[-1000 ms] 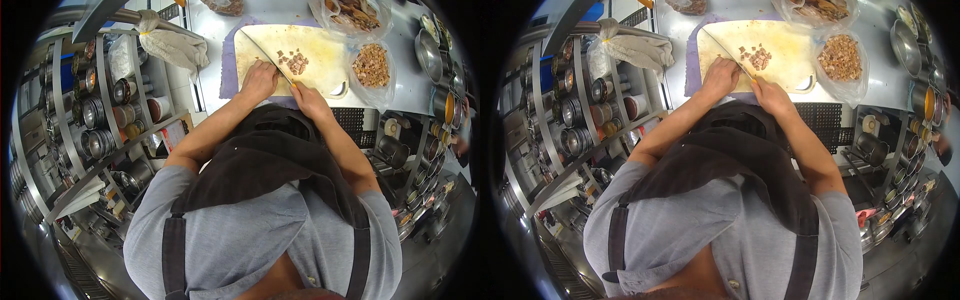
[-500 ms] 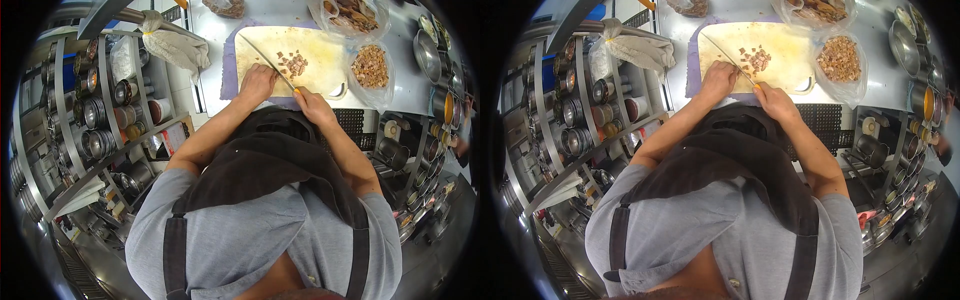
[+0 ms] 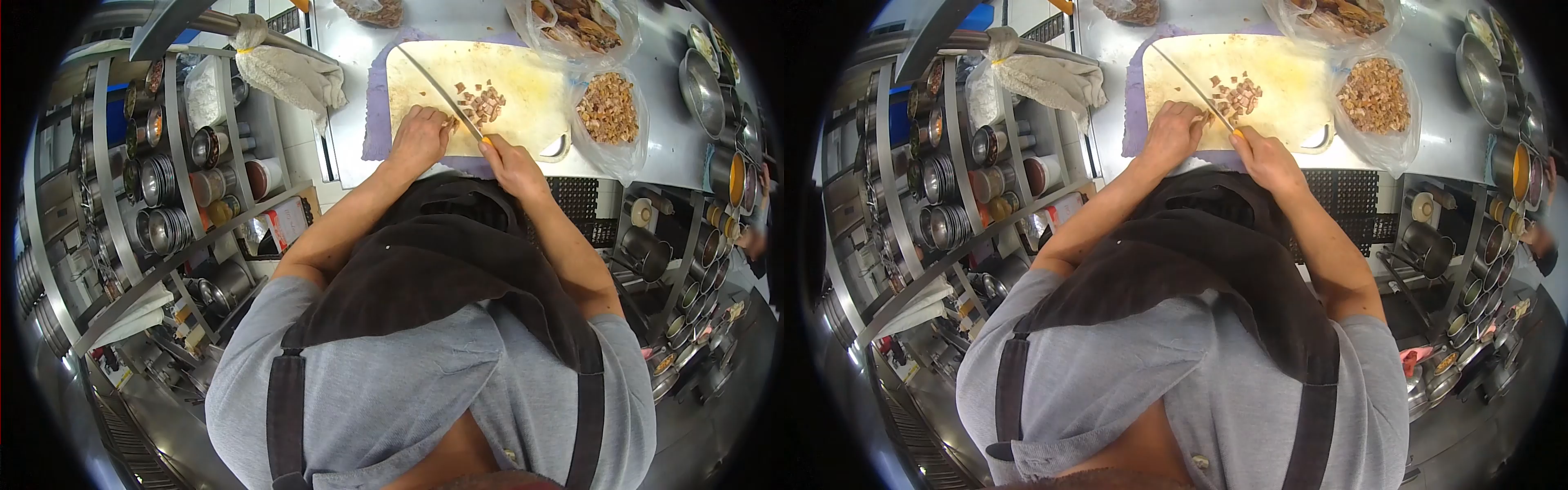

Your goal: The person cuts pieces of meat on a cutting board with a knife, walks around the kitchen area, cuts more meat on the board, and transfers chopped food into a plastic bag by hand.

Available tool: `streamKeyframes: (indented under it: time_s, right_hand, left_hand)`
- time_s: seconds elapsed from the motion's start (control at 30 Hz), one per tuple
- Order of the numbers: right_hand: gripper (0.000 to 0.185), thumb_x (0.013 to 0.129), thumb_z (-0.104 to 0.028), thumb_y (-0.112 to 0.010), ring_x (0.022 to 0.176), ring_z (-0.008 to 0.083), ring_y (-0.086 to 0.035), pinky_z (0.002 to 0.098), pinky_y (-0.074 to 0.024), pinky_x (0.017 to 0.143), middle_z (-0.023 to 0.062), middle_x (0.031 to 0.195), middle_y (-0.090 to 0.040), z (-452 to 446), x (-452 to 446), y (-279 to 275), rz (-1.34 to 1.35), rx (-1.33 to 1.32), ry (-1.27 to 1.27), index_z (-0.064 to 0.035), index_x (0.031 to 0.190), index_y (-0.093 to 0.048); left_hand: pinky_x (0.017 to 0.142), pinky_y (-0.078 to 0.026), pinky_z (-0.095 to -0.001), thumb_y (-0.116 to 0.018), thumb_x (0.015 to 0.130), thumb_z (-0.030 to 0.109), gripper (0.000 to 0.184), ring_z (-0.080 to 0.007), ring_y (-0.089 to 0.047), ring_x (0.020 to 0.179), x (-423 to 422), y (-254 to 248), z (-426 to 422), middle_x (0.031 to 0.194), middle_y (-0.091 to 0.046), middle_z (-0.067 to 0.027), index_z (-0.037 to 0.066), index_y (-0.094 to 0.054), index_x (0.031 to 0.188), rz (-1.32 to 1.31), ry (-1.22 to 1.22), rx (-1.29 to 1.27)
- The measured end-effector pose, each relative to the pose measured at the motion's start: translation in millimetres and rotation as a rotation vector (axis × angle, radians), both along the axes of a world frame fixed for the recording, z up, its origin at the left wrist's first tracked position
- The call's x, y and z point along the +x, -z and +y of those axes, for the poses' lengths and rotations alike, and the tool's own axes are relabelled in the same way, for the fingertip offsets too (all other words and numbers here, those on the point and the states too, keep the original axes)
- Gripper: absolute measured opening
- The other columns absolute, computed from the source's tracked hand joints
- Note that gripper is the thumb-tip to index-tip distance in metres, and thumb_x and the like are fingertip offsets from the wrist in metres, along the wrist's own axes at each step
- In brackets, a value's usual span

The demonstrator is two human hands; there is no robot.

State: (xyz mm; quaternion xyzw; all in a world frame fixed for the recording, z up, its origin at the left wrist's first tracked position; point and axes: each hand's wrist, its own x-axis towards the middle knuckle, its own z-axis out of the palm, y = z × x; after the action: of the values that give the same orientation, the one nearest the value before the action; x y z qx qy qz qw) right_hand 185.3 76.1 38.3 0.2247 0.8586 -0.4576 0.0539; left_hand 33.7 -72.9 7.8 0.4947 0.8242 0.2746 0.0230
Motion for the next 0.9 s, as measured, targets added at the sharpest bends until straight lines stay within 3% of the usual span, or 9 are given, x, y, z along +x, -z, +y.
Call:
streamKeyframes:
  time_s: [0.37,0.6,0.77,0.9]
  right_hand:
    - [0.035,0.099,-0.035,-0.046,0.075,0.0463,-0.062,0.0528,-0.0475,0.068,0.0283,0.076,-0.063,-8.8,-26.9,22.6,0.021,0.056,-0.013,-0.0040,0.111,-0.058]
    - [0.032,0.098,-0.034,-0.048,0.072,0.0455,-0.062,0.0529,-0.0469,0.065,0.0272,0.073,-0.063,-4.3,-4.8,-5.3,0.032,0.037,-0.022,-0.0040,0.104,-0.058]
    - [0.031,0.098,-0.033,-0.049,0.072,0.0454,-0.062,0.0528,-0.0469,0.065,0.0275,0.074,-0.063,-12.3,-22.8,30.7,0.068,0.118,-0.074,-0.0041,0.101,-0.058]
    - [0.031,0.098,-0.034,-0.049,0.073,0.0455,-0.062,0.0527,-0.0468,0.065,0.0272,0.075,-0.063,-8.6,-27.8,25.2,0.030,0.094,-0.049,-0.0047,0.104,-0.058]
  left_hand:
    - [0.077,-0.048,-0.0408,-0.060,0.078,0.003,0.010,-0.0319,-0.058,0.084,-5.4,13.4,0.8,0.085,-0.065,-0.0140,0.001,-0.067,0.085,-0.083,0.069,0.025]
    - [0.079,-0.047,-0.0419,-0.062,0.078,0.005,0.012,-0.0325,-0.058,0.086,2.2,4.0,-7.5,0.086,-0.064,-0.0152,0.001,-0.067,0.088,-0.056,-0.038,-0.026]
    - [0.076,-0.047,-0.0424,-0.063,0.078,0.006,0.006,-0.0327,-0.057,0.082,2.5,7.9,1.7,0.081,-0.062,-0.0141,0.002,-0.064,0.082,-0.031,0.020,-0.012]
    - [0.074,-0.047,-0.0429,-0.064,0.078,0.006,0.005,-0.0328,-0.056,0.080,0.0,10.0,3.6,0.078,-0.061,-0.0132,0.002,-0.062,0.078,-0.003,0.041,0.048]
